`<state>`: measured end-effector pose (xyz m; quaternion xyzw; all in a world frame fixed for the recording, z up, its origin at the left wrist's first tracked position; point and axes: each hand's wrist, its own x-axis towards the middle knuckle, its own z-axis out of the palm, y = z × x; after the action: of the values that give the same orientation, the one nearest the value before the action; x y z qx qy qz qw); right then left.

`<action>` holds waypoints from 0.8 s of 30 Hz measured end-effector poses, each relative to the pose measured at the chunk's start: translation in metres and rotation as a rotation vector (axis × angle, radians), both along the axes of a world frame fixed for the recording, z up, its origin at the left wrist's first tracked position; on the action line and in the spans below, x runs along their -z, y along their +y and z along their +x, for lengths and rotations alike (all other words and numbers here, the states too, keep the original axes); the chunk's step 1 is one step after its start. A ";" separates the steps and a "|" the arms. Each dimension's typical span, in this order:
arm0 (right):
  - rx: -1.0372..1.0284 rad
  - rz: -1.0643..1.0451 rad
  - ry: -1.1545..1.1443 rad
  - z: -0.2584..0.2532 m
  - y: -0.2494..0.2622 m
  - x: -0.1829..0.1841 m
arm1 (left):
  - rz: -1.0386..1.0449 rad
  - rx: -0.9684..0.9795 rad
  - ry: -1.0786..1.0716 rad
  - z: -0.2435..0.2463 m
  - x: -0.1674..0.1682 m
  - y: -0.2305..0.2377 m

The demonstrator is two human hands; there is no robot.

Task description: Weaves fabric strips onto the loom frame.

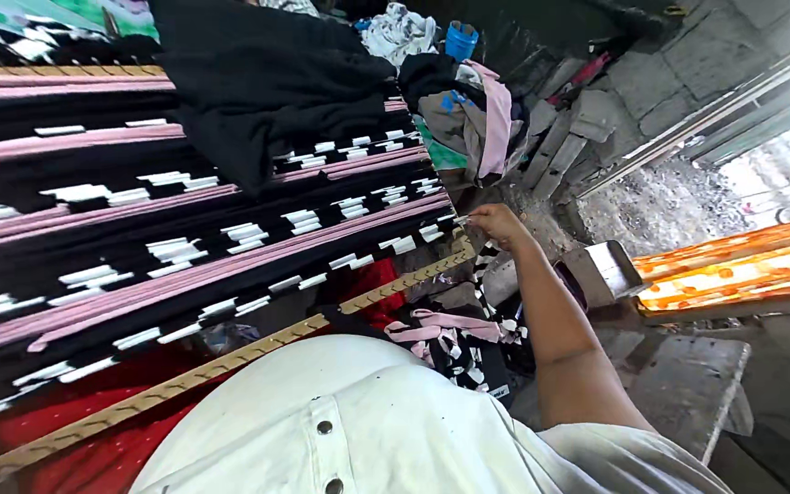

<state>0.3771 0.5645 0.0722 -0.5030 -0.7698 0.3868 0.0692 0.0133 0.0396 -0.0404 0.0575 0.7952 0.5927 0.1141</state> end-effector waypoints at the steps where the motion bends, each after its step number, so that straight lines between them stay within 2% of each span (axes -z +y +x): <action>1: 0.022 0.014 -0.017 -0.005 0.002 0.004 | -0.001 -0.016 0.004 0.001 -0.002 -0.001; 3: 0.066 0.043 -0.026 -0.013 0.005 0.012 | 0.076 -0.029 0.051 -0.007 0.013 -0.008; 4: 0.088 0.050 -0.027 -0.016 0.005 0.016 | 0.079 0.032 0.096 -0.015 0.022 -0.013; 5: 0.114 0.049 -0.020 -0.017 0.004 0.020 | 0.057 0.130 0.157 -0.024 0.024 -0.018; 6: 0.141 0.047 -0.006 -0.018 0.004 0.022 | -0.059 0.212 0.238 -0.030 0.012 -0.012; 7: 0.167 0.042 0.010 -0.017 0.003 0.022 | -0.269 0.220 0.262 -0.024 -0.019 0.012; 9: 0.229 0.021 0.077 -0.015 0.001 0.027 | -0.550 0.444 0.390 -0.008 -0.080 0.069; 12: 0.269 0.002 0.196 -0.014 -0.004 0.032 | -0.389 0.878 0.789 0.027 -0.109 0.157; 15: 0.312 -0.040 0.303 -0.012 -0.007 0.037 | -0.247 1.306 1.014 0.075 -0.113 0.255; 18: 0.382 -0.115 0.417 -0.009 -0.008 0.048 | -0.256 1.560 1.167 0.123 -0.106 0.340; 20: 0.442 -0.147 0.471 -0.009 -0.008 0.053 | -0.407 1.638 1.181 0.151 -0.099 0.379; 24: 0.542 -0.182 0.564 -0.006 -0.007 0.063 | -0.539 1.586 1.161 0.184 -0.080 0.413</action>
<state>0.3708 0.5574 0.0096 -0.5660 -0.5226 0.5441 0.3325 0.1974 0.4523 0.0397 0.8191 0.5674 0.0281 0.0799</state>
